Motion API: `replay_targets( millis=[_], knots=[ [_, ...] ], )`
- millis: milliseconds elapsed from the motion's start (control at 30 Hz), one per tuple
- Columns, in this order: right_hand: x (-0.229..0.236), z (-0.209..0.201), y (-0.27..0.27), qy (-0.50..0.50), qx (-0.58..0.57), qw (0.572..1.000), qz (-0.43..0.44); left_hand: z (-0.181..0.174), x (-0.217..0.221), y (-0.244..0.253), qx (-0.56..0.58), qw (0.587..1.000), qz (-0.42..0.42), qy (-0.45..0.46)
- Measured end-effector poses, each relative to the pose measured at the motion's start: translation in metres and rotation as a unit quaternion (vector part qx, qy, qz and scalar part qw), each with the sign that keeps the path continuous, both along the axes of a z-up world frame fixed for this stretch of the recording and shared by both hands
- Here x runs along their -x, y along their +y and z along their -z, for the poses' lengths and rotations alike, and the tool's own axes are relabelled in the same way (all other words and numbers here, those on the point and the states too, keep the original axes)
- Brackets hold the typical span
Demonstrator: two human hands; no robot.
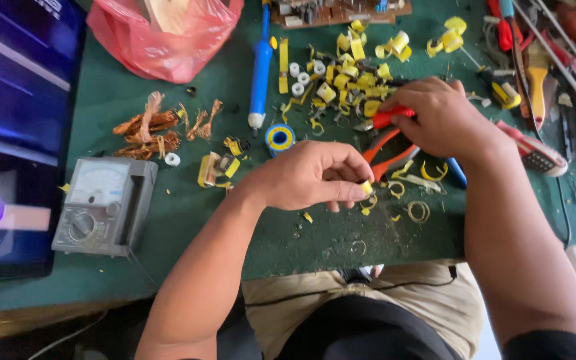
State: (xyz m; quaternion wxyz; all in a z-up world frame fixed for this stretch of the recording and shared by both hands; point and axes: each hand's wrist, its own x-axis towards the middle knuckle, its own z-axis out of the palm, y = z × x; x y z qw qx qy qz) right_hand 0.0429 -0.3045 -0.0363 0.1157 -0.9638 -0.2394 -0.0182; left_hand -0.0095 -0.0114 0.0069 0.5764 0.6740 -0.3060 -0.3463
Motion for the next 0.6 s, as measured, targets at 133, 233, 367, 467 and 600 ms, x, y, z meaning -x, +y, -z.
replay_targets(
  millis=[133, 233, 367, 467, 600],
  knots=[
    [0.0, 0.005, -0.009, 0.014, 0.002, 1.0, -0.007, 0.01, 0.003, -0.014, -0.157, 0.982, 0.025, -0.099],
    [-0.003, 0.009, -0.014, -0.006, 0.014, 0.998, -0.056, 0.009, 0.0, -0.01, -0.173, 0.977, -0.047, -0.116],
    [0.005, 0.012, -0.015, -0.056, 0.014, 0.994, -0.089, 0.013, 0.001, -0.004, -0.093, 0.977, -0.065, -0.18],
    [0.004, 0.004, -0.008, -0.049, 0.011, 0.996, -0.073, -0.003, 0.009, -0.009, -0.124, 0.983, -0.022, -0.133],
    [0.009, -0.009, 0.003, -0.144, -0.061, 0.982, -0.103, 0.025, 0.01, -0.023, -0.177, 0.97, 0.029, -0.165]
  ],
)
